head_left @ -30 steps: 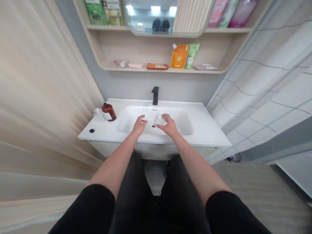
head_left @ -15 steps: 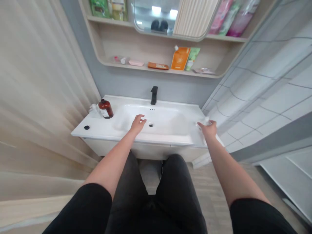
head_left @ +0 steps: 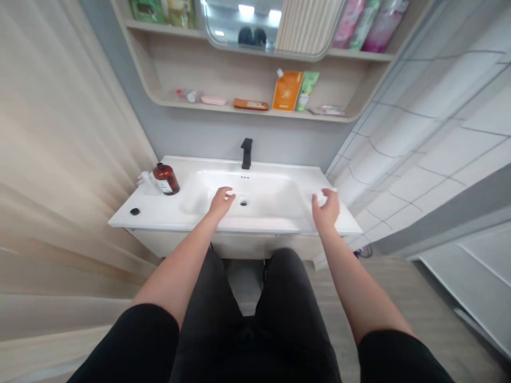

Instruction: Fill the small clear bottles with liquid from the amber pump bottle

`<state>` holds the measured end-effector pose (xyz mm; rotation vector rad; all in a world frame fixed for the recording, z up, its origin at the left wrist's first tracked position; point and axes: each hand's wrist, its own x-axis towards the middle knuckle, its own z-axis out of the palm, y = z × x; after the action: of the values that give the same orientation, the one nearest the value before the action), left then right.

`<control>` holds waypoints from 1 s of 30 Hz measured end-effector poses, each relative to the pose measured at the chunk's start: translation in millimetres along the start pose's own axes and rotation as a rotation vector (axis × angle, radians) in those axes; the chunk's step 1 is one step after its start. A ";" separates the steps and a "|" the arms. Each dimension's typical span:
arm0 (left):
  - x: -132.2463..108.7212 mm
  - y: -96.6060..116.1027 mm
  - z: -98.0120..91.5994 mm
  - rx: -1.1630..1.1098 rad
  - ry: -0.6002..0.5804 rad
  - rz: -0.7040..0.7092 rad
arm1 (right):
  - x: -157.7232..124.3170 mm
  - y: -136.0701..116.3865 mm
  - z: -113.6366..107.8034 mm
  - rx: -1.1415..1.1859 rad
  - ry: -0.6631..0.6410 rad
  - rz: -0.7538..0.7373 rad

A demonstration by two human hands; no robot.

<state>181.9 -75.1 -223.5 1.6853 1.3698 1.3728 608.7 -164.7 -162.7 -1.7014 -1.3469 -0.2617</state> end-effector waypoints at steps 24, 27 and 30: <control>-6.5 98.7 -206.2 -0.150 0.667 0.330 | -56.6 -140.2 123.3 -0.140 -0.969 -0.204; 17.0 81.3 -284.1 0.140 0.764 0.151 | -55.5 -143.0 123.5 -0.141 -0.996 -0.198; 33.9 55.9 -315.9 0.430 0.530 -0.081 | -54.7 -144.0 122.2 -0.130 -0.992 -0.196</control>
<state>-95.0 -114.6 -62.8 1.5459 2.1334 1.6343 421.5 -112.0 -191.2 -1.8778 -2.2438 0.4710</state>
